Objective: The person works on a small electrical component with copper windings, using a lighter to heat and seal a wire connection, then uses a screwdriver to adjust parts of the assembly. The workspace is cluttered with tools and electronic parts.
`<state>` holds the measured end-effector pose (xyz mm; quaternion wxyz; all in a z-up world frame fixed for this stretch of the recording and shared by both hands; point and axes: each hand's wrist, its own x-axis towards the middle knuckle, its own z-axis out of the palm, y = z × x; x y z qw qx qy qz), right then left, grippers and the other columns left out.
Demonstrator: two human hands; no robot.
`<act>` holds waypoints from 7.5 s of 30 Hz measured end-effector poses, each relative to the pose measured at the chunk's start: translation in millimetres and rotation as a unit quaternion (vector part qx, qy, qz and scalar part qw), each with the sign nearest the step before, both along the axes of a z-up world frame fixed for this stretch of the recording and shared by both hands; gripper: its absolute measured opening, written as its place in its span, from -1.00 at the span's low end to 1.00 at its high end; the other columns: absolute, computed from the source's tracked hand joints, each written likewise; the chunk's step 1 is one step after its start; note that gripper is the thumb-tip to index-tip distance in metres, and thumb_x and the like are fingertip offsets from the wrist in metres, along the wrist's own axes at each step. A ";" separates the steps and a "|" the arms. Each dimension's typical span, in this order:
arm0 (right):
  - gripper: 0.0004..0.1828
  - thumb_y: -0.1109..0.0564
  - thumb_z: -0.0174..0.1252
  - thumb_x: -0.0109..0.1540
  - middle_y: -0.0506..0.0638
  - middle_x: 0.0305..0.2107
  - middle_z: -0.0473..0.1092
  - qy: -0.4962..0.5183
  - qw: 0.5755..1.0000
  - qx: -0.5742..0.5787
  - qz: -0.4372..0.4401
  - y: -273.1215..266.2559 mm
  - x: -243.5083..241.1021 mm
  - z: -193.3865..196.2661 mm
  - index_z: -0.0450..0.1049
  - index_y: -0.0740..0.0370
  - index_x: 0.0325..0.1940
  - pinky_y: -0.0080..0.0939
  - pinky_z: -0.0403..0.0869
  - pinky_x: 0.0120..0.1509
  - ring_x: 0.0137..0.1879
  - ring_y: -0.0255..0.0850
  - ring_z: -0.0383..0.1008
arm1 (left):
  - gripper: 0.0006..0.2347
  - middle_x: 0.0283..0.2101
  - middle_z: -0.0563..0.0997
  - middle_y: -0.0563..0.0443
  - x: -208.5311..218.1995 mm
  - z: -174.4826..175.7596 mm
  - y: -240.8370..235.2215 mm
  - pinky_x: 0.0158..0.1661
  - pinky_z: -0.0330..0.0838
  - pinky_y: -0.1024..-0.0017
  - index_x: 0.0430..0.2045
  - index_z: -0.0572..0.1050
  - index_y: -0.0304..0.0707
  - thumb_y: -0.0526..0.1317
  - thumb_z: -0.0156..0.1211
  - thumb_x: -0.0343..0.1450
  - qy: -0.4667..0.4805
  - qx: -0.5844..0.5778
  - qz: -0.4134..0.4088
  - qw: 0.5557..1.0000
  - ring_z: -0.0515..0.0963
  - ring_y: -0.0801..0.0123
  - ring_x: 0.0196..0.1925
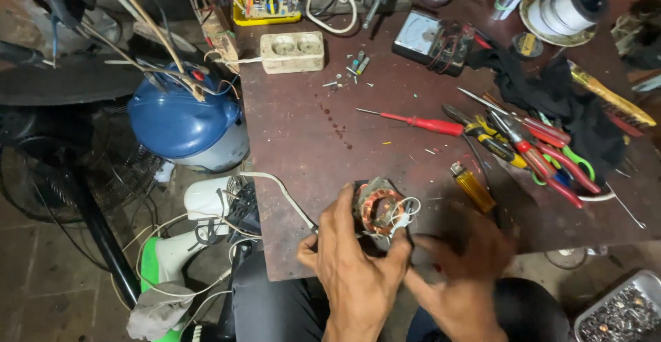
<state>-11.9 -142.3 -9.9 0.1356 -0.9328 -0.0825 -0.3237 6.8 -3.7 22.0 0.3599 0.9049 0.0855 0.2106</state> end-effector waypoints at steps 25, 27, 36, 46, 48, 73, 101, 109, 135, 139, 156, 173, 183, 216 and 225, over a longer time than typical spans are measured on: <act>-0.85 0.01 0.32 0.12 -0.10 -0.06 0.42 0.026 0.994 0.101 0.019 8.1 -36.4 -4.3 0.52 -0.04 -0.53 -0.02 0.21 0.22 0.02 -0.08 0.38 | -0.42 0.30 0.42 0.03 -4.2 -11.5 17.0 -0.13 0.04 0.23 0.15 0.42 0.02 0.02 0.22 0.17 -0.034 -0.028 -0.100 0.994 0.51 0.37 0.20; -0.87 0.02 0.30 0.11 -0.17 -0.05 0.41 0.027 0.993 0.110 0.019 10.2 -39.1 -5.8 0.51 -0.08 -0.53 0.05 0.08 0.42 0.10 -0.10 0.30 | -0.43 0.30 0.42 0.02 -4.4 -15.2 17.0 -0.10 0.05 0.17 0.13 0.45 0.11 0.01 0.25 0.16 -0.036 -0.014 -0.105 0.994 0.50 0.25 0.20; -0.73 0.21 0.11 0.12 -0.03 -0.24 0.55 0.042 0.947 0.250 0.199 5.3 -44.0 7.5 0.27 0.20 -0.67 -0.04 0.42 0.13 -0.14 -0.04 0.41 | -0.49 0.12 0.44 0.01 -1.0 -11.9 17.7 -0.05 0.06 0.24 -0.02 0.43 -0.15 -0.05 0.29 0.13 -0.056 -0.071 -0.123 0.988 0.47 0.33 0.14; -0.84 0.18 0.09 0.23 0.00 -0.45 0.54 0.092 0.847 0.429 0.300 -5.0 -49.7 4.3 0.38 0.20 -0.46 -0.02 0.51 0.04 -0.21 -0.07 0.52 | -0.53 0.10 0.33 -0.25 2.8 -9.9 13.4 0.01 0.42 0.23 -0.04 0.41 -0.38 -0.23 0.32 0.17 -0.101 -0.152 -0.147 0.972 0.40 0.01 0.18; -0.91 0.21 0.07 0.23 0.04 -0.42 0.53 0.091 0.839 0.445 0.298 -5.9 -49.1 2.7 0.39 0.21 -0.38 -0.06 0.48 0.03 -0.20 -0.05 0.52 | -0.56 0.10 0.32 -0.22 3.4 -5.7 13.5 -0.01 0.48 0.30 -0.04 0.43 -0.27 -0.23 0.31 0.20 -0.081 -0.183 -0.151 0.968 0.45 0.07 0.15; -0.90 0.21 0.04 0.31 0.15 -0.39 0.39 0.074 0.648 0.681 0.334 -6.9 -23.2 -18.8 0.37 0.26 -0.29 0.25 0.43 0.30 -0.10 0.02 0.45 | -0.84 0.20 0.37 -0.17 7.8 -8.6 30.6 0.05 0.24 0.01 -0.30 0.66 -0.15 -0.14 0.22 0.38 -0.063 -0.044 -0.200 0.977 0.32 -0.08 0.19; -0.90 0.23 0.03 0.32 0.09 -0.41 0.40 0.137 0.703 0.644 0.270 -13.1 -9.0 1.4 0.38 0.27 -0.28 0.14 0.58 0.18 -0.22 -0.12 0.46 | -0.83 -0.17 0.63 0.19 6.2 -25.7 35.5 0.06 -0.03 0.05 -0.15 0.57 -0.09 -0.15 0.22 0.43 -0.231 0.146 -0.197 0.942 0.51 0.22 -0.05; -0.91 0.21 0.01 0.35 0.07 -0.36 0.41 0.115 0.695 0.633 0.322 -7.2 11.4 28.1 0.38 0.27 -0.23 0.12 0.54 0.26 -0.15 -0.14 0.47 | -0.69 -0.08 0.58 -0.06 24.3 -18.6 44.2 0.08 0.17 0.10 -0.01 0.41 -0.23 -0.03 0.09 0.48 -0.190 0.063 -0.226 0.953 0.48 0.10 0.01; -0.87 0.27 0.10 0.31 0.20 -0.46 0.44 0.068 0.753 0.563 0.334 14.3 44.4 72.0 0.42 0.40 -0.31 -0.20 0.50 -0.11 -0.24 -0.11 0.52 | -0.63 -0.25 0.65 -0.06 34.6 -10.2 48.2 0.17 0.14 0.01 -0.04 0.47 -0.31 -0.26 0.37 0.29 -0.147 -0.094 -0.248 0.953 0.56 0.05 -0.10; -0.89 0.28 0.13 0.28 0.19 -0.47 0.47 0.084 0.765 0.542 0.337 17.1 43.8 74.9 0.45 0.39 -0.33 -0.19 0.51 -0.13 -0.27 -0.15 0.52 | -0.76 -0.30 0.65 0.09 31.7 -23.5 44.6 0.22 0.04 -0.01 -0.19 0.58 -0.11 -0.19 0.36 0.29 -0.166 -0.053 -0.234 0.956 0.54 0.16 -0.11; -0.88 0.15 0.26 0.21 -0.10 -0.50 0.48 0.220 0.827 0.468 0.219 18.4 32.4 78.9 0.52 0.23 -0.38 -0.43 0.45 -0.18 -0.35 -0.39 0.45 | -0.96 -0.26 0.65 0.41 6.0 -28.2 31.9 0.07 -0.12 0.02 -0.41 0.61 0.07 -0.16 0.23 0.36 -0.226 0.060 -0.179 0.955 0.47 0.31 -0.11; -0.89 0.21 0.24 0.18 -0.05 -0.34 0.60 0.218 0.920 0.231 0.230 -7.6 58.8 80.1 0.65 0.22 -0.26 -0.40 0.49 -0.04 -0.21 -0.33 0.60 | -0.89 -0.20 0.64 0.27 -5.3 -30.2 23.4 -0.10 -0.07 0.17 -0.37 0.58 -0.05 -0.32 0.12 0.38 -0.262 0.131 -0.150 0.944 0.44 0.29 -0.18; -0.73 0.18 0.09 0.11 0.08 -0.04 0.35 0.072 0.933 -0.148 0.320 -17.0 65.3 58.2 0.42 -0.03 -0.11 0.37 0.27 0.41 0.06 0.05 0.40 | -0.71 -0.20 0.60 0.36 -17.6 -44.7 15.5 0.05 -0.10 0.26 -0.41 0.60 0.09 -0.22 -0.18 0.54 -0.282 0.155 -0.060 0.945 0.44 0.49 -0.16; -0.71 0.08 0.00 0.19 0.01 0.12 0.38 0.070 0.874 -0.336 0.344 25.4 79.3 82.6 0.60 0.08 -0.51 0.61 0.10 0.40 0.23 0.01 0.22 | -0.73 -0.33 0.56 0.39 -16.3 -54.4 13.5 0.14 -0.14 0.22 -0.50 0.57 0.19 -0.30 -0.13 0.40 -0.298 0.162 -0.039 0.940 0.40 0.54 -0.27; -0.67 0.25 0.08 0.14 0.13 -0.04 0.39 0.082 0.873 -0.260 0.404 26.2 88.8 102.4 0.49 0.10 -0.73 0.61 0.12 0.33 0.07 0.03 0.30 | -0.77 -0.34 0.55 0.36 -15.4 -51.1 11.1 0.13 -0.12 0.23 -0.44 0.60 0.19 -0.26 -0.04 0.43 -0.294 0.148 -0.036 0.944 0.40 0.51 -0.30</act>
